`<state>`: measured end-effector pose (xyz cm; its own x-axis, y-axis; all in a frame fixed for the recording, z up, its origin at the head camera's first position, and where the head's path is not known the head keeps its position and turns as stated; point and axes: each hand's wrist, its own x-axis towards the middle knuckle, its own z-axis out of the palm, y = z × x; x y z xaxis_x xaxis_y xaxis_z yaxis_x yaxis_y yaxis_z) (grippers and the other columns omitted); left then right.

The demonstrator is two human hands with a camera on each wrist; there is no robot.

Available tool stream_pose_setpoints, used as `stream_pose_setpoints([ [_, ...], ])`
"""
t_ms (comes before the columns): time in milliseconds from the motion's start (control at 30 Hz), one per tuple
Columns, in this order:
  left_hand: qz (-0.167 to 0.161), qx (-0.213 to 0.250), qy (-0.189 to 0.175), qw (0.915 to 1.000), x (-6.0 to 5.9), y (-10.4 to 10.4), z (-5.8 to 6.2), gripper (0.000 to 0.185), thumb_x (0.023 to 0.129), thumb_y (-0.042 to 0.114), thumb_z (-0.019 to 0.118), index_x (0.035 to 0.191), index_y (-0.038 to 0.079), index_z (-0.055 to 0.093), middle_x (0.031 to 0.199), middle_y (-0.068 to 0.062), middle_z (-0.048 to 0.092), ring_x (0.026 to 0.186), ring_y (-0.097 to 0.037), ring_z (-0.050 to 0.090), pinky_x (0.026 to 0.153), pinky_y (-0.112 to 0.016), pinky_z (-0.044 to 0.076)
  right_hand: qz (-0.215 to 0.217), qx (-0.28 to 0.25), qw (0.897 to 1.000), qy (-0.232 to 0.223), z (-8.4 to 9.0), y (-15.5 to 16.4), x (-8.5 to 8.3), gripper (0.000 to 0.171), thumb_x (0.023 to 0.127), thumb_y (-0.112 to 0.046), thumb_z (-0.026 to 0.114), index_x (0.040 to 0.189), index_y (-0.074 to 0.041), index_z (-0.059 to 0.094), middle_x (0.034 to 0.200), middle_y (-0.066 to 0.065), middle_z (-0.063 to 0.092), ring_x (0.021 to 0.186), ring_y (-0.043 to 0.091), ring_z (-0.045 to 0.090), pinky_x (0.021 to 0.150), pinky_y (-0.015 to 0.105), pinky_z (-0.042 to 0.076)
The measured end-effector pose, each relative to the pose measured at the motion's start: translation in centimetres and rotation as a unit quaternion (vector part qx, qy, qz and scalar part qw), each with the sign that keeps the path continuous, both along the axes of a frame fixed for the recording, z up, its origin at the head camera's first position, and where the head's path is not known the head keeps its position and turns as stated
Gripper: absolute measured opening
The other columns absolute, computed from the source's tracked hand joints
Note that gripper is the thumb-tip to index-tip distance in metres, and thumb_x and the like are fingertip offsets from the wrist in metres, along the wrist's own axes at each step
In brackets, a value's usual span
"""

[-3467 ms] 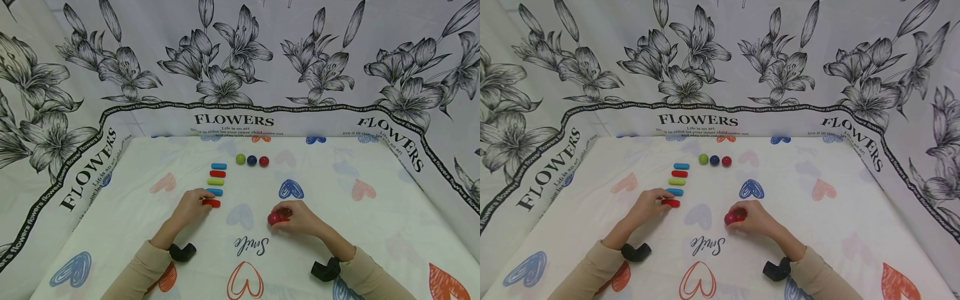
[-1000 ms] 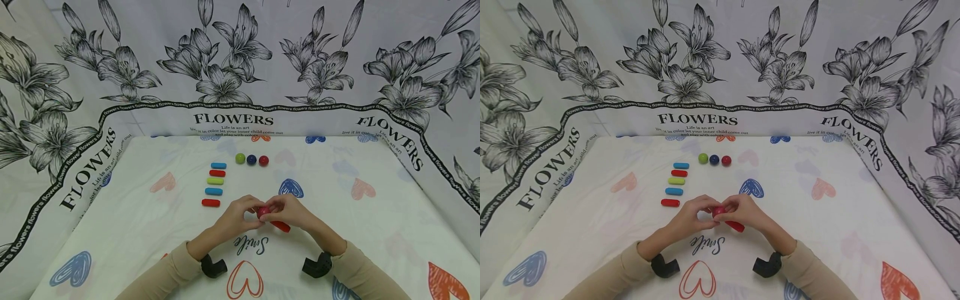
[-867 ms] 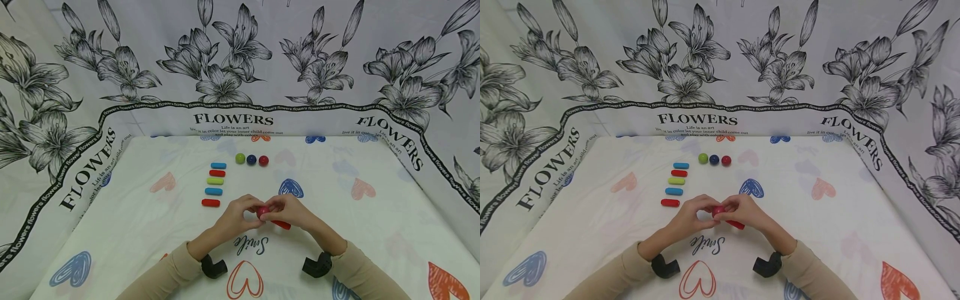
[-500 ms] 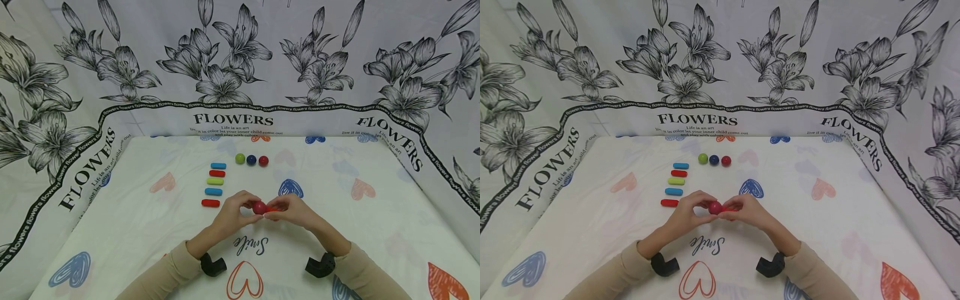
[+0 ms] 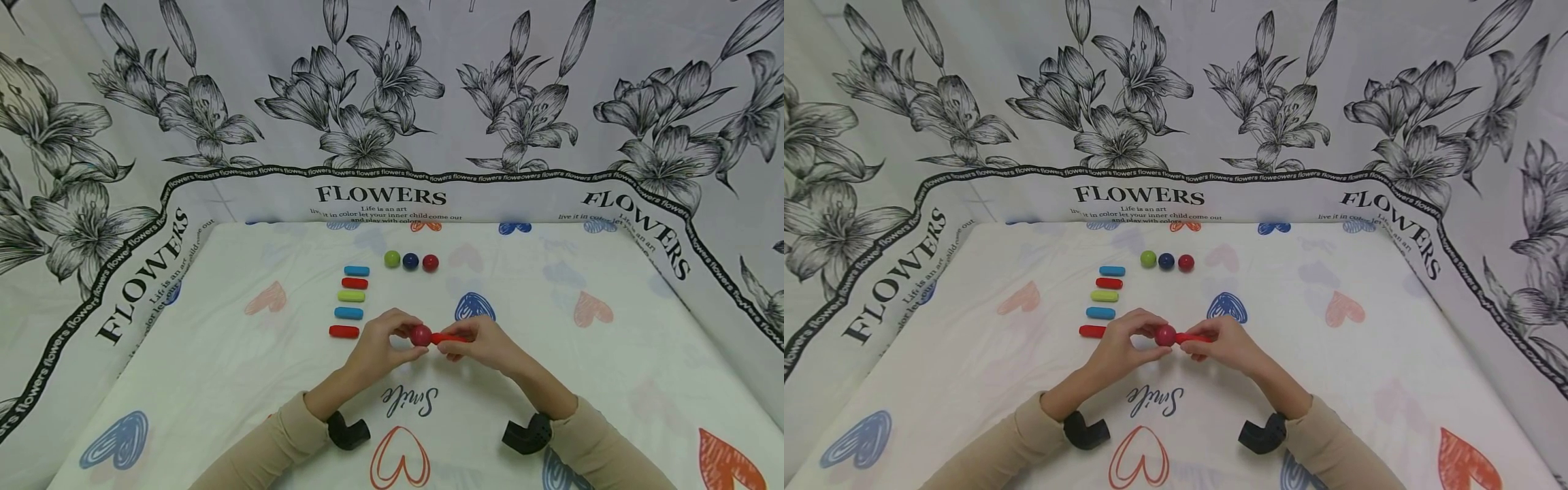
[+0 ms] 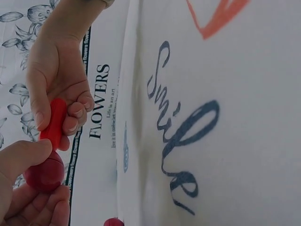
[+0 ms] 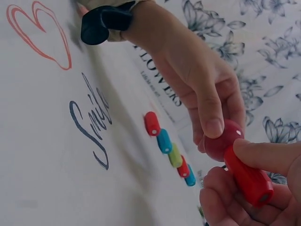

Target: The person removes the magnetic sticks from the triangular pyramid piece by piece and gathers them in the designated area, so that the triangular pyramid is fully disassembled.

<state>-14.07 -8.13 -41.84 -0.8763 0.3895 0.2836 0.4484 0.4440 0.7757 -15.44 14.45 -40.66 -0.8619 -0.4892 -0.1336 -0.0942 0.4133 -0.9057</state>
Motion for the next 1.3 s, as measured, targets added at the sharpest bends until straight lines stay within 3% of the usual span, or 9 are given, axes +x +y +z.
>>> stream_pose_setpoints([
  [233,0.006,-0.004,0.002,1.0000,0.0,0.0,0.3,0.035,0.080,0.016,0.079,0.112,0.009,0.066,0.105,-0.005,0.068,0.092,-0.015,0.063,0.085,-0.033,0.060,-0.007,-0.002,1.000,0.009,-0.1,0.3,0.0,0.033,0.087,-0.021,0.071,0.108,0.004,0.069,0.091,0.022,0.074,0.075,0.023,0.072,0.071,0.024,0.060],
  [467,0.079,0.038,0.040,0.9954,-0.8,-1.5,1.6,0.035,0.075,0.010,0.081,0.108,0.008,0.066,0.100,-0.006,0.068,0.088,-0.017,0.067,0.082,-0.033,0.060,-0.094,-0.002,0.996,-0.004,0.2,3.1,-0.1,0.034,0.088,-0.018,0.070,0.111,0.006,0.067,0.094,0.023,0.073,0.074,0.015,0.070,0.072,0.019,0.059],
  [600,0.060,0.036,0.025,0.9973,-1.5,-1.5,1.9,0.038,0.077,0.014,0.080,0.112,0.007,0.065,0.105,-0.009,0.068,0.092,-0.019,0.068,0.085,-0.033,0.060,-0.099,-0.004,0.995,-0.025,-0.1,3.8,-0.1,0.039,0.088,-0.021,0.070,0.115,0.006,0.065,0.096,0.021,0.073,0.076,0.013,0.070,0.073,0.020,0.059],
  [800,0.042,0.028,-0.022,0.9985,-2.7,-0.3,1.3,0.040,0.080,0.014,0.078,0.116,0.006,0.064,0.111,-0.010,0.067,0.097,-0.021,0.067,0.089,-0.033,0.059,-0.112,0.007,0.993,-0.040,-0.8,3.6,-0.1,0.040,0.088,-0.023,0.069,0.117,0.004,0.065,0.097,0.018,0.074,0.078,0.014,0.071,0.075,0.021,0.060],
  [1033,0.018,0.024,-0.020,0.9994,-4.7,1.3,0.4,0.043,0.082,0.014,0.076,0.122,0.006,0.061,0.115,-0.009,0.067,0.103,-0.020,0.066,0.092,-0.031,0.058,-0.108,0.004,0.993,-0.038,-0.8,3.3,0.2,0.038,0.088,-0.022,0.069,0.116,0.004,0.066,0.097,0.017,0.074,0.079,0.015,0.070,0.075,0.021,0.060],
  [1300,0.034,0.041,-0.027,0.9982,-6.5,3.5,-0.2,0.045,0.083,0.014,0.075,0.124,0.002,0.059,0.118,-0.014,0.065,0.104,-0.025,0.067,0.093,-0.036,0.057,-0.103,0.000,0.994,-0.044,-0.7,3.2,0.3,0.038,0.089,-0.020,0.069,0.117,0.004,0.065,0.100,0.020,0.073,0.080,0.018,0.071,0.075,0.022,0.060],
])
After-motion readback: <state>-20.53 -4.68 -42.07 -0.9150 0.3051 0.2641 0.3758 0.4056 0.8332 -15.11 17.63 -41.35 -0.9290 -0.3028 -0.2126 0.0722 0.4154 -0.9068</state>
